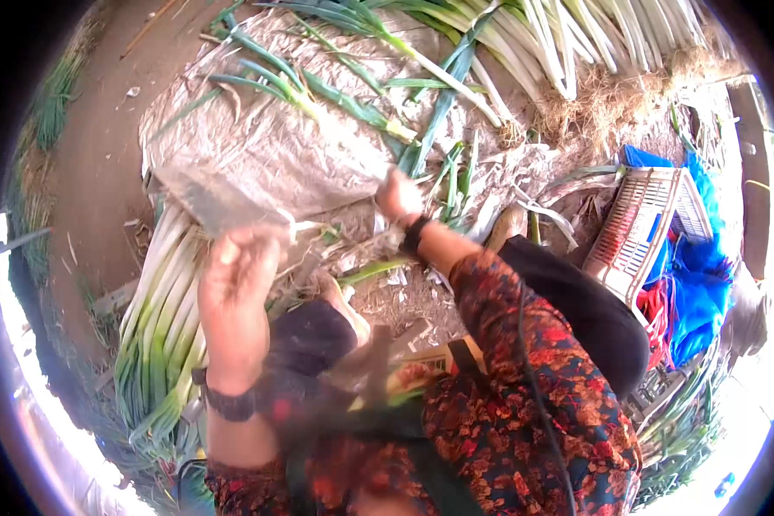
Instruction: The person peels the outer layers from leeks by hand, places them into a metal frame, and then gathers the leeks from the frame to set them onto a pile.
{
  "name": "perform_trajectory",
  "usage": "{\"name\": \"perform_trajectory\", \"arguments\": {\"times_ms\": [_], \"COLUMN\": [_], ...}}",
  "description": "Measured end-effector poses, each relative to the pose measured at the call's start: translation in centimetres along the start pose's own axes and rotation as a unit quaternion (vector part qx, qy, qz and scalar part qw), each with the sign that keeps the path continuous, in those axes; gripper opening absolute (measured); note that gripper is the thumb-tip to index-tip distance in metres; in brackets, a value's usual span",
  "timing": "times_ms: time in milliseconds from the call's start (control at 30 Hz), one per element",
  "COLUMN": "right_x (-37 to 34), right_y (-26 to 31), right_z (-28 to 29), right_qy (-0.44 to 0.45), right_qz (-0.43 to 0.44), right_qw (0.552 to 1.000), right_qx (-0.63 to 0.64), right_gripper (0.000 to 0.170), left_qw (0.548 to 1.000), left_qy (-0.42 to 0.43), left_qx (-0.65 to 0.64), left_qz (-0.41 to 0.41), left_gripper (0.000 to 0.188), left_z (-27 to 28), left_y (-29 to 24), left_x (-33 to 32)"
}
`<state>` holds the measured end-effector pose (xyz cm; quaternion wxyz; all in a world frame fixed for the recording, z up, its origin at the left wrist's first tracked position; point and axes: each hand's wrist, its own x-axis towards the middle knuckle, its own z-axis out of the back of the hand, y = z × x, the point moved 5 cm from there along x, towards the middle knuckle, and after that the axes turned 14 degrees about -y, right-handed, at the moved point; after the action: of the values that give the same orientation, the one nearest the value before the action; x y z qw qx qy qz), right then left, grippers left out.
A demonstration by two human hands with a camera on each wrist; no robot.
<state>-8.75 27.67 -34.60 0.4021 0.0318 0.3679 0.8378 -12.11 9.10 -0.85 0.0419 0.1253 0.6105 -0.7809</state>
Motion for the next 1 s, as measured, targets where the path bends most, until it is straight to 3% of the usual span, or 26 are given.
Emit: {"name": "perform_trajectory", "arguments": {"times_ms": [100,133,200,267,300,333,400,433,467,533,600,733,800,833,933,1000], "right_x": [14.1,16.0,21.3,22.1,23.8,23.1,20.3,20.0,18.9,21.6,22.8,23.2,22.6,21.9,20.0,16.9], "right_y": [-0.9,0.7,-1.9,-3.0,-5.9,-5.8,-4.1,-3.4,-1.8,-4.6,-6.2,-8.9,-8.8,-8.6,-5.9,-3.3], "right_z": [5.3,8.8,10.6,12.5,10.7,10.2,11.4,12.1,14.0,15.2,17.0,15.3,13.9,12.7,9.9,8.0], "right_qy": [-0.065,-0.086,-0.171,-0.136,-0.087,-0.032,0.02,0.032,-0.052,-0.178,-0.167,-0.094,-0.041,-0.003,0.059,0.073], "right_qz": [0.042,0.083,0.128,0.079,0.044,0.051,0.067,0.092,0.132,0.109,-0.05,-0.083,-0.054,-0.06,0.002,0.014], "right_qw": [0.985,0.971,0.946,0.955,0.951,0.943,0.958,0.937,0.927,0.938,0.959,0.939,0.936,0.946,0.958,0.966], "right_qx": [-0.153,-0.207,-0.245,-0.252,-0.295,-0.328,-0.278,-0.335,-0.347,-0.277,-0.224,-0.319,-0.347,-0.319,-0.279,-0.246], "right_gripper": [0.026,0.026,0.026,0.025,0.027,0.031,0.037,0.037,0.042,0.044,0.047,0.041,0.046,0.037,0.033,0.034], "left_qw": [0.998,0.998,0.997,0.997,0.997,0.997,0.997,0.996,0.996,0.996,0.997,0.997,0.996,0.997,0.996,0.993], "left_qy": [0.034,0.037,0.043,0.051,0.044,0.045,0.052,0.055,0.057,0.061,0.059,0.066,0.075,0.069,0.072,0.044], "left_qx": [0.045,0.053,0.062,0.065,0.06,0.06,0.061,0.065,0.069,0.069,0.057,0.049,0.04,0.034,0.047,0.092], "left_qz": [-0.009,-0.001,0.003,-0.005,0.009,0.008,0.009,0.004,-0.002,-0.01,-0.012,0.001,0.01,0.025,0.009,-0.063], "left_gripper": [0.014,0.014,0.013,0.013,0.012,0.011,0.011,0.011,0.01,0.01,0.009,0.009,0.009,0.009,0.009,0.01], "left_z": [-0.6,-0.6,-0.9,-1.2,-1.5,-1.6,-1.8,-1.7,-1.5,-1.3,-1.1,-0.8,-0.9,-0.8,-0.4,-0.1], "left_y": [0.0,0.1,0.2,0.2,0.1,0.0,-0.1,-0.2,-0.3,-0.3,-0.3,-1.0,-1.5,-1.3,-1.5,-2.0], "left_x": [0.1,0.2,0.6,0.9,0.9,1.0,1.1,1.1,1.0,1.0,0.7,0.4,0.2,0.0,-0.1,-0.2]}}
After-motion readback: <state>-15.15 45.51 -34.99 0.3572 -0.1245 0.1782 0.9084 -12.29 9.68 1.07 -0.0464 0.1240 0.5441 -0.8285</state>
